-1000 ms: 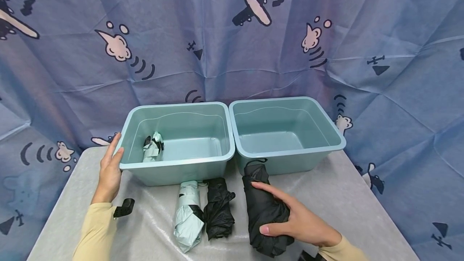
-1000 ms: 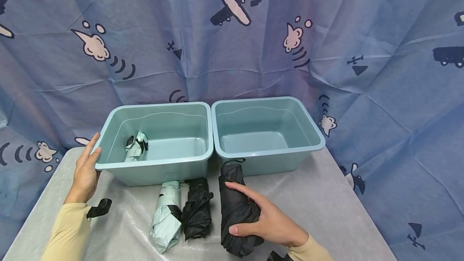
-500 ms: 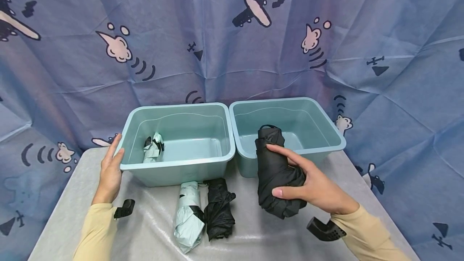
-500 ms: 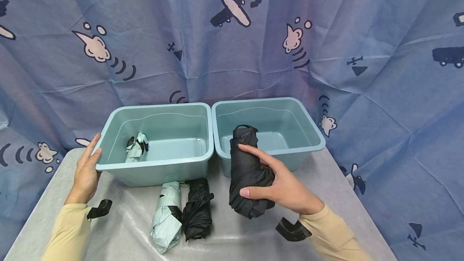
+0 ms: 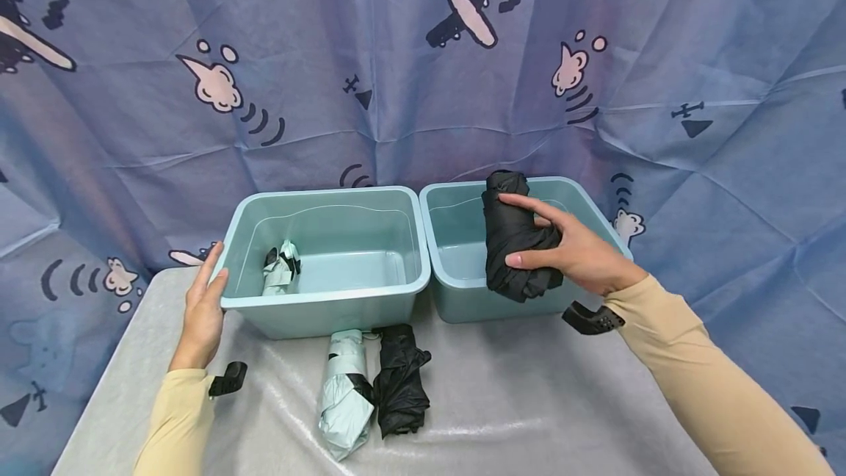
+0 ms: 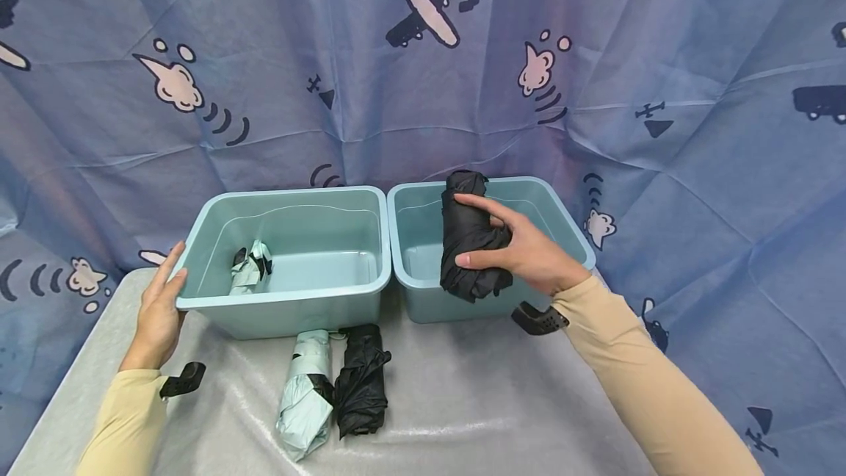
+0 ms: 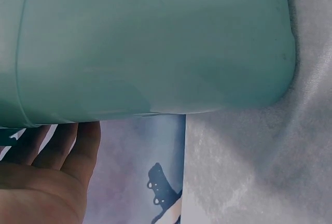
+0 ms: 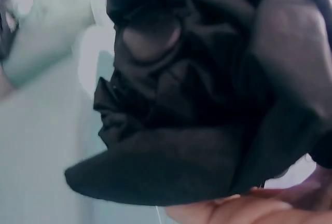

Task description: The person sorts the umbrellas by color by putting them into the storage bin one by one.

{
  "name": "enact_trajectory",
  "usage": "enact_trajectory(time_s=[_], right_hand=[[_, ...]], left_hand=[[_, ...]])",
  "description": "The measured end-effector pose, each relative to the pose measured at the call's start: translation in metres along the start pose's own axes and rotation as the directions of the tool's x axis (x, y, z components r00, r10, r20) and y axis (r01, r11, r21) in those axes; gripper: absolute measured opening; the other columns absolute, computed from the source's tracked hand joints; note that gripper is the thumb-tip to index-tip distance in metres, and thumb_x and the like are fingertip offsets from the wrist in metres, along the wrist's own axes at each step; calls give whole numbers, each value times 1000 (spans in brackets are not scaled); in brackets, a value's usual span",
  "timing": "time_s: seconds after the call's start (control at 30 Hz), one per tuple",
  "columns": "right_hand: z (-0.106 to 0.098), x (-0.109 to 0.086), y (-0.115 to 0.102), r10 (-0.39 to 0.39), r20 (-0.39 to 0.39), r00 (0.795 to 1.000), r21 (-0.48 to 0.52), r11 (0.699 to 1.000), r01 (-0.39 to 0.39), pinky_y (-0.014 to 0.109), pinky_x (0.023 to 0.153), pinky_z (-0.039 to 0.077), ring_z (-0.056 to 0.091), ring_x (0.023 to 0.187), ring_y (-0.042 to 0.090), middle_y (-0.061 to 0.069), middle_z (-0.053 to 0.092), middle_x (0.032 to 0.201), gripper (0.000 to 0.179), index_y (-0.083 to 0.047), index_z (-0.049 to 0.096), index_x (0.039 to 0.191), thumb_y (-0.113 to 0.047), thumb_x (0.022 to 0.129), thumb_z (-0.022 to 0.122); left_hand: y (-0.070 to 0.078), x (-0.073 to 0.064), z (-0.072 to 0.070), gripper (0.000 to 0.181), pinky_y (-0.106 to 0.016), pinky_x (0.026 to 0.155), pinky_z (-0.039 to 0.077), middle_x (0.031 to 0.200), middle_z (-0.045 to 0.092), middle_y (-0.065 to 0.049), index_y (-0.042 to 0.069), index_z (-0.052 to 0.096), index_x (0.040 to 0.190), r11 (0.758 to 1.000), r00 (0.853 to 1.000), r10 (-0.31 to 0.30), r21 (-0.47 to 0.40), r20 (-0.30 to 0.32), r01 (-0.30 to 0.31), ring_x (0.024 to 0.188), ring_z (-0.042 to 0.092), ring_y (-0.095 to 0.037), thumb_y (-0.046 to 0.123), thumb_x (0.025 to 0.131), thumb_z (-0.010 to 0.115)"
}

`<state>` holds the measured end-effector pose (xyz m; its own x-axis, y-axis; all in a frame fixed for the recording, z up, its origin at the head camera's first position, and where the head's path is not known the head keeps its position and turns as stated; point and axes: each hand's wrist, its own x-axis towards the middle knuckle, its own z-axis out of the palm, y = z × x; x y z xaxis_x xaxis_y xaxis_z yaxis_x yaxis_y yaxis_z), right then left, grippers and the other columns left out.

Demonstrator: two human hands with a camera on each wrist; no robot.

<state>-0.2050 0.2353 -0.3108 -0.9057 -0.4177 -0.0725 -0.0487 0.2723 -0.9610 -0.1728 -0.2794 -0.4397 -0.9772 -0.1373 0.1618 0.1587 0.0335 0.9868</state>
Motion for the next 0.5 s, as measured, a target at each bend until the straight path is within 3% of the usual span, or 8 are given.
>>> enact_trajectory(time_s=[0.23, 0.37, 0.5], right_hand=[[-27, 46, 4, 65, 18, 998, 25, 998, -66, 39, 87, 56, 48, 124, 35, 20, 29, 149, 85, -28, 39, 158, -5, 87, 80], [-35, 65, 12, 102, 30, 994, 14, 995, -103, 37, 89, 55, 47, 129, 33, 15, 28, 155, 86, -28, 40, 157, -5, 85, 82], [-38, 81, 20, 115, 66, 991, -7, 993, -115, 38, 90, 55, 48, 128, 35, 19, 34, 151, 88, -27, 41, 157, -4, 84, 83]], left_hand=[[-1, 1, 0, 58, -17, 112, 28, 169, 11, -10, 16, 17, 164, 1000, 1000, 1, 13, -15, -1, 151, 21, -22, 26, 112, 39], [-1, 1, 0, 58, -16, 110, 30, 169, 12, -10, 16, 17, 164, 1000, 1000, -4, 27, -14, 4, 151, 21, -23, 28, 112, 38], [0, 1, -1, 58, -14, 108, 31, 169, 12, -10, 18, 17, 164, 999, 1000, -11, 44, -13, 12, 151, 21, -24, 30, 112, 38]])
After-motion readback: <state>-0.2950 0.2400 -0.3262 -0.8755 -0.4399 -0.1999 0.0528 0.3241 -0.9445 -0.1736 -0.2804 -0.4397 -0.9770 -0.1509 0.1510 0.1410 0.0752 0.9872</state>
